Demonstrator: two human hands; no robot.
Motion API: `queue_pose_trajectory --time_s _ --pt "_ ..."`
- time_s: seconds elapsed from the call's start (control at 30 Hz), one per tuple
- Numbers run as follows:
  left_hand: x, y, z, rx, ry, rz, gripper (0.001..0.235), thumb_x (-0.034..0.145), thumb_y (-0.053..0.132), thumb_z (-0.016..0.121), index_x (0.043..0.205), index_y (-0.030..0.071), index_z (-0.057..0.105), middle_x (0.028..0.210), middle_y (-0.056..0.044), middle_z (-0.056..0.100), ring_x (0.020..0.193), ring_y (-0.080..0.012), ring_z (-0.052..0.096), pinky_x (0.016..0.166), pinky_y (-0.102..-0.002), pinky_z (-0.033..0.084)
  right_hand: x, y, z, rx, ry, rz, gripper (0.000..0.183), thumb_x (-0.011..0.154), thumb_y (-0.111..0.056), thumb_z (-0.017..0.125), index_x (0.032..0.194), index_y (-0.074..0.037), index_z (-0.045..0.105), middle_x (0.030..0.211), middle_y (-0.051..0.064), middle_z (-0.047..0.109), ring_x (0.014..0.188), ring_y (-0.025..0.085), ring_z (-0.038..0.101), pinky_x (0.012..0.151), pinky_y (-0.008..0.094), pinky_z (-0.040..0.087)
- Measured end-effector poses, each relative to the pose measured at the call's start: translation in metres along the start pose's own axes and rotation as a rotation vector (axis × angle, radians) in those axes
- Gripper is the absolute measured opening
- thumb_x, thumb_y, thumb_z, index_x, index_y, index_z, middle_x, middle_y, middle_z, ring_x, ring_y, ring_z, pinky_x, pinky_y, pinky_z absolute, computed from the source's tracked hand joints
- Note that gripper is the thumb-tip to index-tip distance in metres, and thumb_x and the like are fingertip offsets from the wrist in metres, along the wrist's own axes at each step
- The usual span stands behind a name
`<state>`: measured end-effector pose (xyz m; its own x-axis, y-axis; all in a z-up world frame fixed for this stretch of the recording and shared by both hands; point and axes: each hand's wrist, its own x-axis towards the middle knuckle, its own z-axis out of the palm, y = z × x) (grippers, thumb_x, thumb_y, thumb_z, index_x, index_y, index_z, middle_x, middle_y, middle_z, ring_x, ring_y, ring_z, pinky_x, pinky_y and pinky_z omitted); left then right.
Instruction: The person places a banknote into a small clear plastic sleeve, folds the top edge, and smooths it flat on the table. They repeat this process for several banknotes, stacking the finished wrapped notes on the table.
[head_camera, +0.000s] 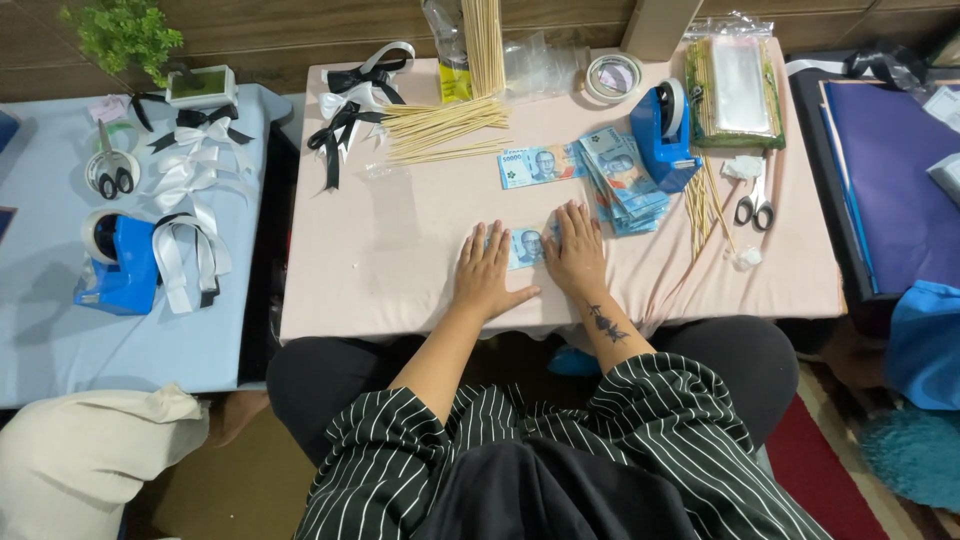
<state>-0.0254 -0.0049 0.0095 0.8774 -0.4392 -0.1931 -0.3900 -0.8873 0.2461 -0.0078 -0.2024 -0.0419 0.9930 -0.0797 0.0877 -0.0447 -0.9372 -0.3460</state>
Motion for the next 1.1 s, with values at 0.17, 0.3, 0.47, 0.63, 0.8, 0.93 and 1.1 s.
queue_pose_trajectory --time_s 0.17,0.3,0.47,0.63,0.8,0.93,1.1 --pt "-0.003 0.001 -0.006 -0.013 -0.023 -0.003 0.117 0.080 0.085 0.046 0.163 0.008 0.016 0.172 -0.011 0.003 0.157 -0.0352 -0.002 0.127 -0.047 -0.004 0.000 0.002 0.004 0.019 0.037 -0.007 0.061 0.101 -0.046 0.057 0.151 -0.013 0.048 0.161 0.011 0.041 0.153 0.026 0.031 0.125 0.044 0.022" --pt "-0.002 0.002 -0.007 -0.009 -0.037 -0.008 0.116 0.081 0.085 0.046 0.163 0.009 0.014 0.172 -0.010 0.002 0.157 -0.0345 -0.004 0.127 -0.047 -0.005 0.001 0.004 0.008 0.021 0.091 -0.041 0.058 0.101 -0.044 0.060 0.148 -0.011 0.050 0.156 0.012 0.046 0.150 0.027 0.035 0.123 0.045 0.024" --pt "-0.001 0.001 -0.007 -0.017 -0.033 -0.011 0.115 0.081 0.083 0.048 0.164 0.010 0.014 0.172 -0.010 0.002 0.157 -0.0343 -0.003 0.127 -0.047 -0.005 0.001 0.008 0.011 0.038 0.158 -0.092 0.050 0.103 -0.041 0.058 0.143 -0.012 0.054 0.149 0.009 0.052 0.145 0.026 0.041 0.120 0.043 0.027" --pt "-0.001 0.002 -0.006 -0.033 -0.019 -0.013 0.113 0.082 0.082 0.049 0.164 0.013 0.012 0.172 -0.010 0.003 0.158 -0.0340 -0.002 0.127 -0.047 -0.004 0.002 0.014 0.013 0.035 0.207 -0.114 0.040 0.101 -0.028 0.059 0.138 -0.013 0.058 0.136 0.006 0.057 0.135 0.023 0.048 0.112 0.040 0.034" --pt "-0.005 0.004 -0.017 -0.044 -0.025 0.006 0.108 0.082 0.080 0.050 0.164 0.017 0.018 0.172 -0.010 0.004 0.157 -0.0361 0.000 0.127 -0.049 -0.003 0.006 0.023 0.023 0.073 0.244 -0.081 0.028 0.097 -0.019 0.062 0.125 -0.018 0.061 0.108 -0.002 0.050 0.107 0.019 0.050 0.093 0.035 0.039" --pt "-0.005 0.003 -0.016 -0.056 -0.005 0.016 0.105 0.083 0.082 0.048 0.163 0.020 0.022 0.172 -0.009 0.004 0.157 -0.0376 0.003 0.127 -0.050 0.000 0.000 0.016 0.004 0.260 0.288 -0.043 0.022 0.089 -0.007 0.070 0.109 -0.015 0.067 0.101 0.001 0.055 0.097 0.023 0.057 0.086 0.035 0.046" --pt "-0.005 0.003 -0.017 -0.063 -0.025 0.025 0.102 0.082 0.081 0.049 0.163 0.024 0.023 0.172 -0.010 0.004 0.157 -0.0387 0.004 0.126 -0.052 0.001 0.000 0.034 0.011 0.716 0.258 0.274 0.030 0.084 -0.005 0.071 0.110 -0.020 0.067 0.090 -0.001 0.060 0.080 0.014 0.064 0.071 0.026 0.052"
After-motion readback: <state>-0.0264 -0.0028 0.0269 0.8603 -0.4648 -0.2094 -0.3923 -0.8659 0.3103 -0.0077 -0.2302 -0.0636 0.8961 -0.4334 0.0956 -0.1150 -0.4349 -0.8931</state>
